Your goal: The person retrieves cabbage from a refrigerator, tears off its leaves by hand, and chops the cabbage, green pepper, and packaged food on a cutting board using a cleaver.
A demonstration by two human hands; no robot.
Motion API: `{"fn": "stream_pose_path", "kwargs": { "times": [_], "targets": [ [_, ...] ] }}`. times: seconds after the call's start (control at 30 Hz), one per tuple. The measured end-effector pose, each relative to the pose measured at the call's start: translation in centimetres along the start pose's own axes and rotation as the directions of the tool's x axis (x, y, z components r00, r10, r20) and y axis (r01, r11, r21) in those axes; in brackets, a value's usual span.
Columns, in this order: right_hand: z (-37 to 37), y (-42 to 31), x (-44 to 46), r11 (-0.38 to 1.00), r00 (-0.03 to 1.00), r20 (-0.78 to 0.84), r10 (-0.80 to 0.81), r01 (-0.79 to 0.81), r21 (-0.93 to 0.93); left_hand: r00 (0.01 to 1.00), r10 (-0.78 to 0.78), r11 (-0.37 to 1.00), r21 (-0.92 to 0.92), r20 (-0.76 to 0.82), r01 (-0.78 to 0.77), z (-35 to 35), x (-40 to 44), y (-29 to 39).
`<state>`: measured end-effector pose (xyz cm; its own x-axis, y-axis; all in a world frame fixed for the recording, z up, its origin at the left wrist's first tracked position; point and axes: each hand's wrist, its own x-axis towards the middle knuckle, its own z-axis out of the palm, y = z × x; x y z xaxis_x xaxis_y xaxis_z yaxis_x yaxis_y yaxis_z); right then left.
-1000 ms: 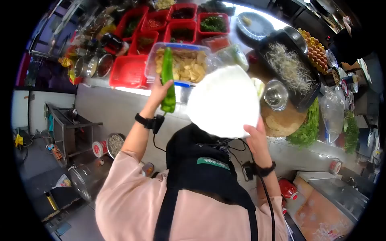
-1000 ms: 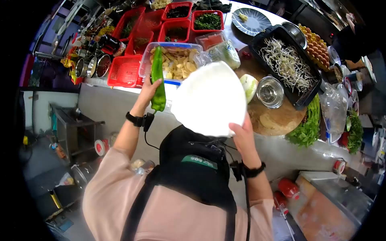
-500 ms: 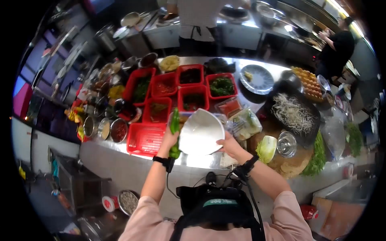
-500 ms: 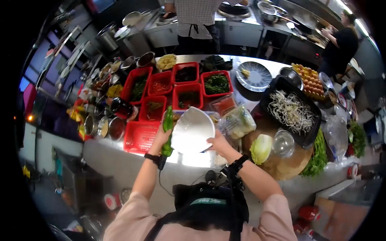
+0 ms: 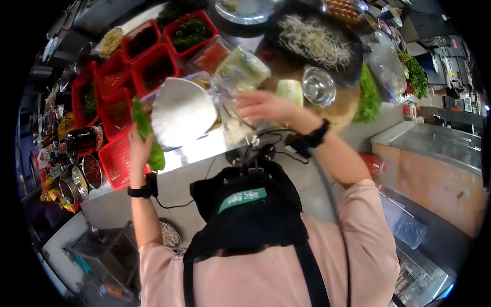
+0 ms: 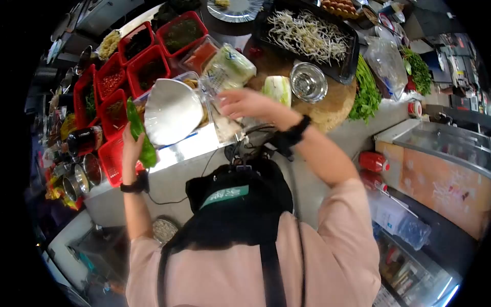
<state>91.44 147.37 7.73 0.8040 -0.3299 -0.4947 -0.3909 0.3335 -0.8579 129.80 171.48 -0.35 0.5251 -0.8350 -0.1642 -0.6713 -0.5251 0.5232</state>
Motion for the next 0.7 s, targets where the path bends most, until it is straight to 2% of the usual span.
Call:
{"fn": "stream_pose_path", "kwargs": {
  "times": [0.03, 0.07, 0.1, 0.13, 0.17, 0.23, 0.27, 0.33, 0.37, 0.4, 0.47, 0.5, 0.57, 0.6, 0.63, 0.67, 0.7],
  "targets": [
    [-2.2, -1.1, -3.0, 0.986, 0.999, -0.044, 0.017, -0.01, 0.163, 1.0, -0.001, 1.0, 0.012, 0.012, 0.001, -0.6, -0.2, 0.5],
    [-4.9, -0.7, -5.4, 0.973, 0.992, -0.077, -0.099, 0.113, 0.203, 0.998, 0.062, 0.995, 0.079, 0.011, -0.062, -1.6, -0.6, 1.3],
    [-6.7, -0.7, -8.5, 0.936, 0.965, -0.201, -0.168, 0.221, 0.275, 0.992, 0.124, 0.982, 0.143, 0.018, -0.126, -2.4, -1.1, 2.2],
    [-8.5, -0.7, -11.5, 0.879, 0.937, -0.273, -0.22, 0.312, 0.361, 0.991, 0.131, 0.977, 0.173, -0.035, -0.123, -2.9, -1.6, 2.6],
    [-9.9, -0.5, -14.3, 0.853, 0.899, -0.365, -0.24, 0.375, 0.363, 0.992, 0.125, 0.971, 0.205, -0.018, -0.119, -4.0, -2.4, 5.2],
    [-12.6, 2.6, -19.6, 0.755, 0.796, -0.547, -0.257, 0.519, 0.4, 0.989, 0.142, 0.985, 0.093, 0.029, -0.144, -5.2, -3.8, 9.1],
    [-13.5, 4.2, -21.5, 0.701, 0.741, -0.628, -0.236, 0.578, 0.418, 0.99, 0.139, 0.985, 0.096, 0.03, -0.142, -5.3, -4.6, 11.4],
    [-11.6, 5.4, -25.1, 0.722, 0.616, -0.753, -0.229, 0.627, 0.293, 0.962, 0.262, 0.965, -0.007, 0.076, -0.263, -4.9, -6.1, 16.3],
    [-9.9, 5.4, -26.9, 0.762, 0.667, -0.71, -0.227, 0.575, 0.297, 0.964, 0.258, 0.966, -0.006, 0.071, -0.258, -4.4, -6.8, 18.4],
    [-7.7, 5.0, -28.6, 0.8, 0.713, -0.668, -0.215, 0.521, 0.298, 0.944, 0.29, 0.957, -0.031, 0.159, -0.289, -3.8, -7.3, 20.5],
    [-3.4, 3.7, -30.2, 0.907, 0.758, -0.594, -0.271, 0.407, 0.106, 0.877, 0.372, 0.928, -0.101, 0.304, -0.359, -1.7, -8.1, 24.3],
    [-1.6, 3.2, -30.4, 0.908, 0.783, -0.562, -0.267, 0.4, 0.125, 0.834, 0.417, 0.908, -0.142, 0.36, -0.393, -0.6, -8.1, 26.1],
    [-1.9, 3.6, -30.8, 0.856, 0.87, -0.367, -0.328, 0.438, 0.273, 0.798, 0.46, 0.888, -0.227, 0.39, -0.401, 3.0, -8.6, 29.9],
    [-3.7, 4.7, -31.3, 0.849, 0.868, -0.363, -0.337, 0.447, 0.281, 0.764, 0.518, 0.855, -0.238, 0.385, -0.46, 4.4, -9.1, 32.2],
    [-6.2, 6.3, -31.7, 0.795, 0.863, -0.349, -0.365, 0.484, 0.365, 0.723, 0.527, 0.848, -0.331, 0.447, -0.413, 6.0, -9.4, 34.6],
    [-8.2, 7.8, -32.0, 0.732, 0.857, -0.347, -0.381, 0.509, 0.453, 0.672, 0.567, 0.824, -0.344, 0.477, -0.451, 8.0, -10.1, 36.9],
    [-9.7, 8.3, -31.9, 0.719, 0.858, -0.362, -0.365, 0.507, 0.475, 0.517, 0.666, 0.746, -0.488, 0.538, -0.453, 9.8, -10.5, 39.7]
  ]
}}
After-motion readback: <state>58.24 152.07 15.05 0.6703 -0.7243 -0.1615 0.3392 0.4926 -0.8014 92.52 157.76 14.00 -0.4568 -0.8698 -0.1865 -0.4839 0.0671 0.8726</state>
